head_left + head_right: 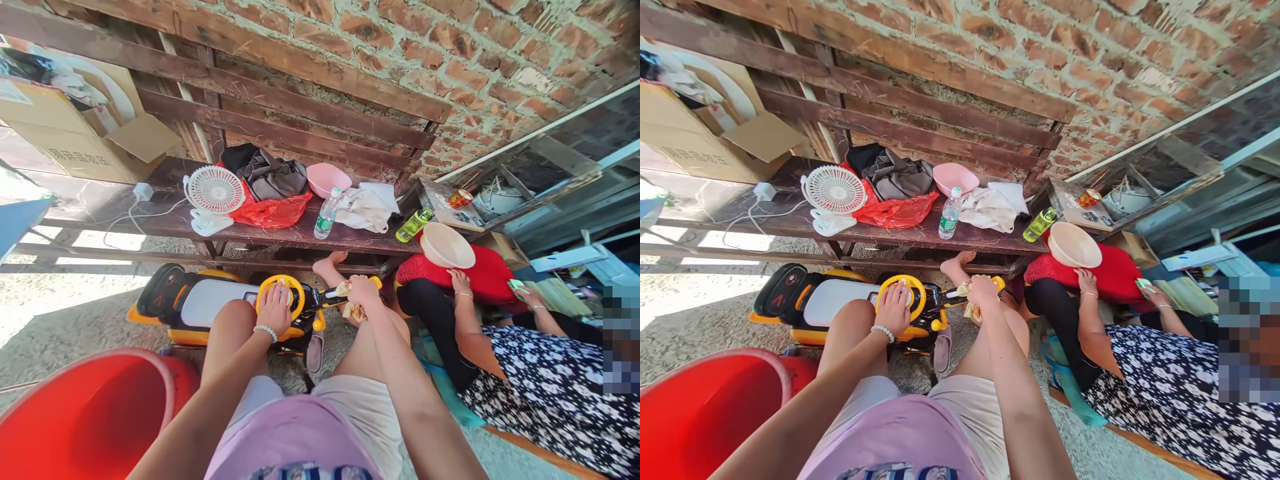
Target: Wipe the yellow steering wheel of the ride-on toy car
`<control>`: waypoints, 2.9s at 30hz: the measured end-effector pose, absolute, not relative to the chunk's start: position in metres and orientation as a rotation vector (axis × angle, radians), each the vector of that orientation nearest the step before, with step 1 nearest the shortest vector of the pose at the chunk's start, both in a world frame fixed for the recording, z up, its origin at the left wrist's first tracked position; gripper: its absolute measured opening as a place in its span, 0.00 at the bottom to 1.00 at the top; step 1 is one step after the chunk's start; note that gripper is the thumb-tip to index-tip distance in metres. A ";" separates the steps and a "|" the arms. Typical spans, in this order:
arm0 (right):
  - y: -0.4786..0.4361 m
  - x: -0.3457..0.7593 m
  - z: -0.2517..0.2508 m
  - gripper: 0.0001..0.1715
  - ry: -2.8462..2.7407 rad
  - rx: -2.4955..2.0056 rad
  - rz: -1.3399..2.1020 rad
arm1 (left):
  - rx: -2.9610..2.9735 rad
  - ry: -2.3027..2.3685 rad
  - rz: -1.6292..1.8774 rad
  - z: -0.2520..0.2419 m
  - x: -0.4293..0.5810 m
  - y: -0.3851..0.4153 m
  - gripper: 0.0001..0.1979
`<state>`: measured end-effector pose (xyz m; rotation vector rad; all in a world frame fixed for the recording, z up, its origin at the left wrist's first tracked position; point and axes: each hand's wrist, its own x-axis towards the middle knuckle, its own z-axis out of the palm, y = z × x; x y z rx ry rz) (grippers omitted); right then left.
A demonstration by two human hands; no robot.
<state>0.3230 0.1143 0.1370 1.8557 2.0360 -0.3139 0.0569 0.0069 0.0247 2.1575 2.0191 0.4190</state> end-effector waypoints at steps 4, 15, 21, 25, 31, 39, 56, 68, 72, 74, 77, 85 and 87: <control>0.123 0.313 0.141 0.15 2.010 1.813 -0.447 | 2.147 2.023 0.433 0.024 0.056 0.006 0.32; 0.093 0.274 0.127 0.21 2.271 1.720 -0.493 | 2.165 2.031 0.430 0.023 0.055 0.008 0.33; 0.076 0.287 0.122 0.26 2.351 1.733 -0.475 | 2.182 2.035 0.430 0.019 0.052 0.009 0.34; 0.089 0.343 0.138 0.34 2.191 2.119 -0.420 | 2.195 2.031 0.438 0.016 0.052 0.010 0.33; 0.123 0.400 0.134 0.38 1.998 2.426 -0.362 | 2.194 2.036 0.424 0.016 0.052 0.010 0.33; 0.138 0.407 0.084 0.30 1.789 2.831 -0.620 | 2.187 2.029 0.442 0.019 0.054 0.007 0.34; 0.108 0.389 0.085 0.33 1.647 2.935 -0.261 | 2.182 2.035 0.476 0.017 0.052 0.008 0.34; 0.092 0.375 0.117 0.27 1.599 2.665 -0.347 | 2.194 2.026 0.456 0.014 0.050 0.010 0.32; 0.078 0.358 0.109 0.24 1.708 2.529 -0.362 | 2.200 2.013 0.491 0.008 0.048 0.012 0.33; 0.071 0.347 0.105 0.23 1.762 2.430 -0.400 | 2.201 2.009 0.532 0.005 0.047 0.013 0.34; 0.063 0.340 0.108 0.24 1.763 2.382 -0.437 | 2.198 1.985 0.575 0.002 0.047 0.013 0.34; 0.097 0.378 0.162 0.26 1.968 2.468 -0.101 | 2.204 2.006 0.583 0.003 0.047 0.012 0.33; 0.113 0.381 0.162 0.26 2.032 2.401 -0.102 | 2.205 2.001 0.558 0.004 0.047 0.012 0.33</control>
